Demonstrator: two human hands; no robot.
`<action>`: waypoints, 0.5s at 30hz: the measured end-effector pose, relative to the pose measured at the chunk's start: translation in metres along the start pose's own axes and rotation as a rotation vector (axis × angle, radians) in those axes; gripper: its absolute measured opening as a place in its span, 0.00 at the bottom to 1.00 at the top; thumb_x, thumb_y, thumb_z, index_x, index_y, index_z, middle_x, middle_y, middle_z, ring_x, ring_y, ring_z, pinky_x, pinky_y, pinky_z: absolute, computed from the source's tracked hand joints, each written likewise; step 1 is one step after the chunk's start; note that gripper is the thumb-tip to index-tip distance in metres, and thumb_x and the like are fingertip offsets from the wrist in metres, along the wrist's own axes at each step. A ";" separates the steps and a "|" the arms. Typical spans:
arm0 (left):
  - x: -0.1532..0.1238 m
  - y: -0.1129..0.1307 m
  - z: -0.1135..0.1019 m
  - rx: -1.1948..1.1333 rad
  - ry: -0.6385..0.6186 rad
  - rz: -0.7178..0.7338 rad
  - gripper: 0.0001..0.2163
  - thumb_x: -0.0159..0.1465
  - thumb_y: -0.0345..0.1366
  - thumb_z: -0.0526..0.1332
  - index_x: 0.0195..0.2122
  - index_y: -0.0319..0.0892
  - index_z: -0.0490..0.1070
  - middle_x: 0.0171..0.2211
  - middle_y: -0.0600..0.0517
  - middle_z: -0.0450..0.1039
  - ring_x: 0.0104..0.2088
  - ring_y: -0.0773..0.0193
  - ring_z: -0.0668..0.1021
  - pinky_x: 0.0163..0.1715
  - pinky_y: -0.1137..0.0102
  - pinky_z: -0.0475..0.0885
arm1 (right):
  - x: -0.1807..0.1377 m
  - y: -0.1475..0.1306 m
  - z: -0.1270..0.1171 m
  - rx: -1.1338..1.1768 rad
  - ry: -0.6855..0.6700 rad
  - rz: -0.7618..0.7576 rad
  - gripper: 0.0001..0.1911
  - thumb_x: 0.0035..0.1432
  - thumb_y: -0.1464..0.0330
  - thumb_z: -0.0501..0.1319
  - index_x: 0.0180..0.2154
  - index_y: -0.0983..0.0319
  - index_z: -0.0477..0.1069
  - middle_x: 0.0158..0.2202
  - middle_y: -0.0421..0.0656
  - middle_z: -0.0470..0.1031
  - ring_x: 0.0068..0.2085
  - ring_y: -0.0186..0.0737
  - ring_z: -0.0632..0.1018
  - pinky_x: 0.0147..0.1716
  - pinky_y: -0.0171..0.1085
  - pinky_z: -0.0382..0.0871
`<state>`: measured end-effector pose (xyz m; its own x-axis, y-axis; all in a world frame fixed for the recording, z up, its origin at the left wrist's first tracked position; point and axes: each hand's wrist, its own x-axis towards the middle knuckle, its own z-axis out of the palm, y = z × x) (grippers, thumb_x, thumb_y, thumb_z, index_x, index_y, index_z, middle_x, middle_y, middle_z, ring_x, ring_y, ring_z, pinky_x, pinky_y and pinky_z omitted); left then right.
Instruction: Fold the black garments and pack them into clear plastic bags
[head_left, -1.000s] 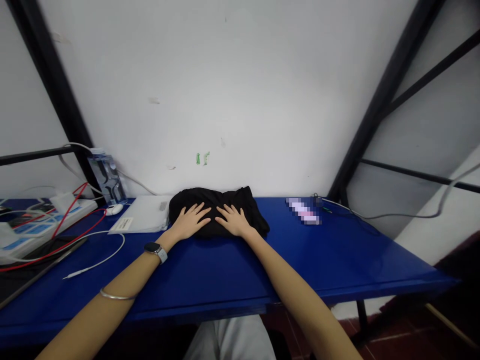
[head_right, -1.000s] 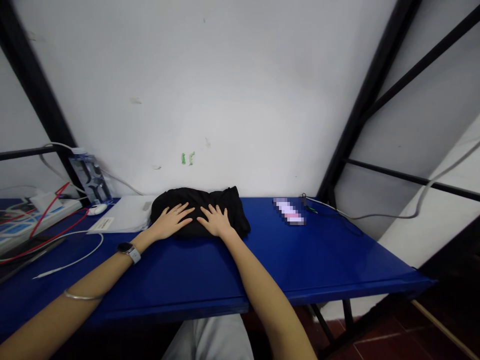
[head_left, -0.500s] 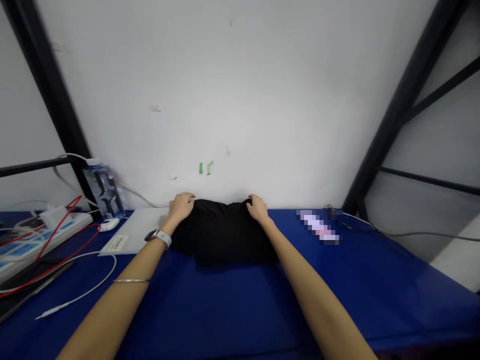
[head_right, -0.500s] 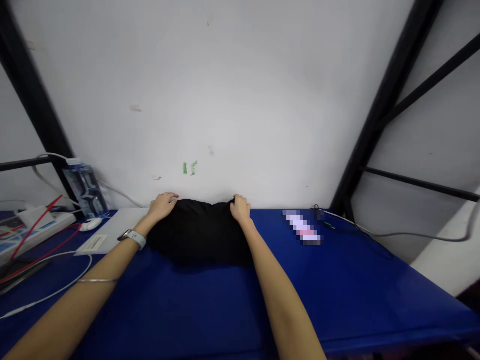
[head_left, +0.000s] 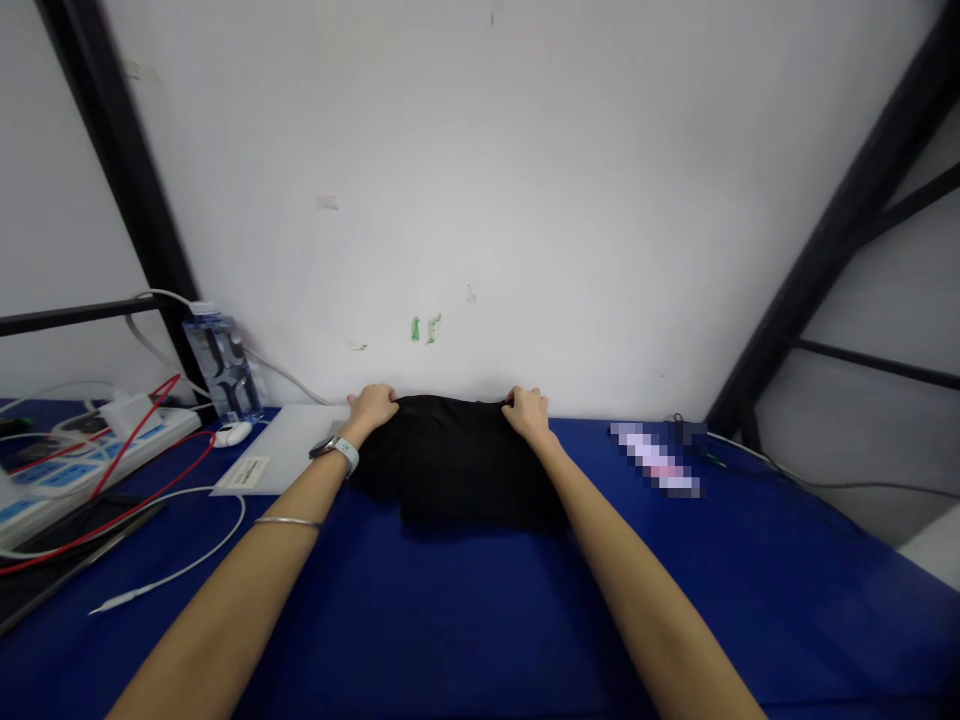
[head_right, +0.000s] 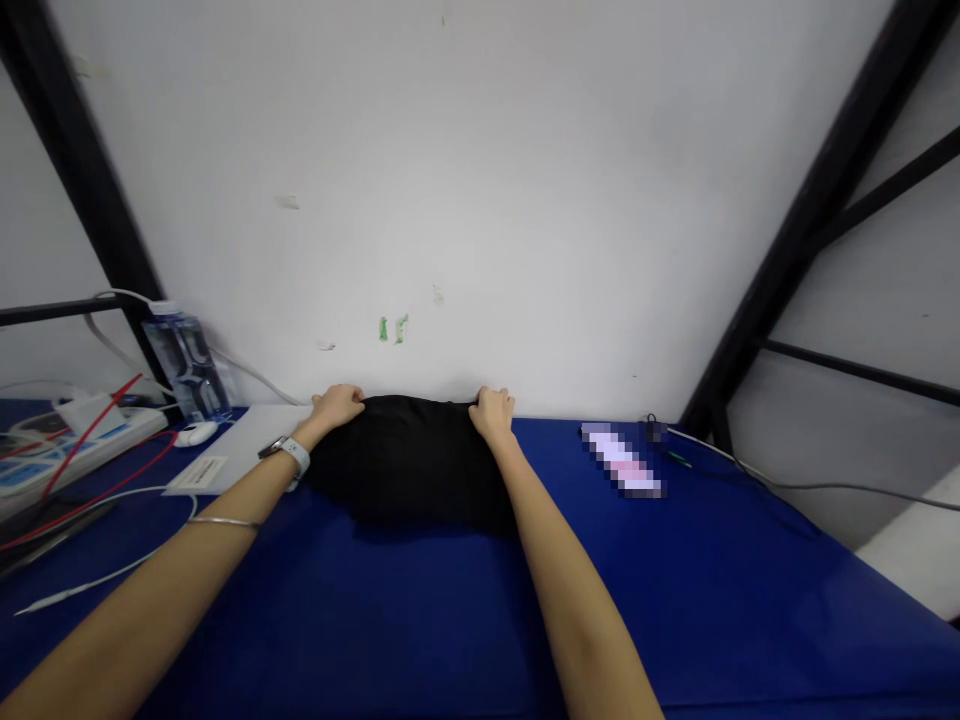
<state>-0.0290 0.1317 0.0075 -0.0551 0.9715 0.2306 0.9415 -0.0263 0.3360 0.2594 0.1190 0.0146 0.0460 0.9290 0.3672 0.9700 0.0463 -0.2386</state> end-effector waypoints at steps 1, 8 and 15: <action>-0.002 -0.001 -0.003 -0.002 0.004 0.001 0.12 0.52 0.32 0.57 0.36 0.45 0.76 0.42 0.45 0.77 0.48 0.45 0.74 0.48 0.47 0.64 | -0.002 0.002 -0.004 -0.007 0.005 -0.005 0.14 0.54 0.73 0.54 0.40 0.63 0.74 0.38 0.52 0.77 0.49 0.54 0.69 0.48 0.46 0.59; -0.027 -0.004 -0.037 -0.133 0.127 0.131 0.07 0.53 0.38 0.62 0.33 0.43 0.72 0.47 0.47 0.72 0.51 0.50 0.71 0.48 0.58 0.66 | -0.017 0.026 -0.035 0.369 0.113 -0.134 0.06 0.50 0.72 0.55 0.32 0.61 0.68 0.41 0.46 0.74 0.45 0.43 0.73 0.46 0.42 0.64; -0.083 -0.022 -0.088 -0.608 -0.201 0.427 0.09 0.52 0.41 0.64 0.30 0.43 0.70 0.38 0.51 0.76 0.42 0.59 0.75 0.44 0.67 0.69 | -0.069 0.057 -0.083 0.909 -0.356 -0.302 0.09 0.48 0.65 0.64 0.30 0.60 0.65 0.33 0.40 0.74 0.37 0.38 0.75 0.40 0.38 0.67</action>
<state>-0.0744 0.0305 0.0612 0.3882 0.8706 0.3023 0.5156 -0.4771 0.7117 0.3313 0.0273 0.0509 -0.3880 0.8808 0.2715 0.3746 0.4198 -0.8267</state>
